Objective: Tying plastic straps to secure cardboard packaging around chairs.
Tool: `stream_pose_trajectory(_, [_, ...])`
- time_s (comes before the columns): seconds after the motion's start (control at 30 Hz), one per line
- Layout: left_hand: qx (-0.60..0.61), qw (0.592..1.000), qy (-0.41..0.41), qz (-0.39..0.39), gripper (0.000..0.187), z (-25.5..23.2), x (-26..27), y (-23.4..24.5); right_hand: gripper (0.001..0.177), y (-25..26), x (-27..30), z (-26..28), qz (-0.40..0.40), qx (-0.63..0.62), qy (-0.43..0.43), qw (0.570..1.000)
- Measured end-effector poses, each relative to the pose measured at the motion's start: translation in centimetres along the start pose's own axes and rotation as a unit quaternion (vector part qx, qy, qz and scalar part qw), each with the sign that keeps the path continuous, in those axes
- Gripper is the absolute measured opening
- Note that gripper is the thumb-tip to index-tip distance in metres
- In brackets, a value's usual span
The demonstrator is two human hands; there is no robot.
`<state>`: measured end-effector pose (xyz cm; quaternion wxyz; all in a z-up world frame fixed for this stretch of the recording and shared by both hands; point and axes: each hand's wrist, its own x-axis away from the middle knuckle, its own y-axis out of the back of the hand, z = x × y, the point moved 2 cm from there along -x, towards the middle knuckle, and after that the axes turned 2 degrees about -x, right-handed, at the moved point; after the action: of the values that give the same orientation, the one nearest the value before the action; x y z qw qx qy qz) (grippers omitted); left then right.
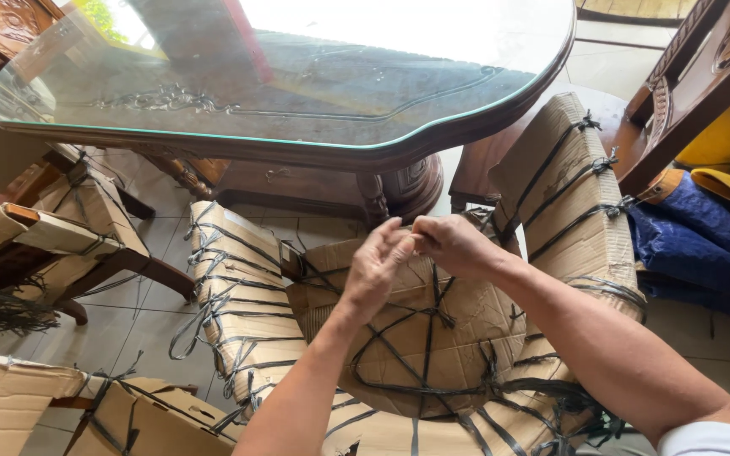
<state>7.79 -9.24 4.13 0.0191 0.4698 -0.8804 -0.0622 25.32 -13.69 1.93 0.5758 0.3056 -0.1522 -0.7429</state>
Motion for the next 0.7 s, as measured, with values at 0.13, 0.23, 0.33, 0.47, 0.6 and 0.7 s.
stream_pose_trajectory(0.13, [0.035,0.999,0.016,-0.013,0.018,1.6,0.2,-1.6,0.021,0.7,0.2,1.5,-0.008,0.033,0.035,0.999])
stream_pose_trajectory(0.23, [-0.034,0.998,-0.017,-0.044,0.018,-0.3,0.1,-0.4,0.020,1.9,-0.4,-0.5,-0.059,0.043,0.013,0.997])
stream_pose_trajectory(0.33, [-0.069,0.997,-0.032,-0.025,0.010,1.2,-0.7,0.7,0.021,3.6,-0.2,-0.8,-0.107,0.005,0.009,0.994])
stream_pose_trajectory(0.47, [-0.111,0.992,-0.058,0.011,0.010,2.2,-0.6,0.2,0.020,5.0,0.0,-0.8,-0.095,0.000,-0.019,0.995])
stream_pose_trajectory(0.6, [-0.189,0.981,-0.044,0.002,0.009,2.9,0.0,-0.6,0.012,7.8,0.9,-0.6,-0.103,-0.057,0.002,0.993])
stream_pose_trajectory(0.7, [-0.236,0.971,-0.024,0.015,0.012,3.7,-0.1,-1.0,0.012,12.9,3.1,0.6,-0.100,-0.077,0.012,0.992])
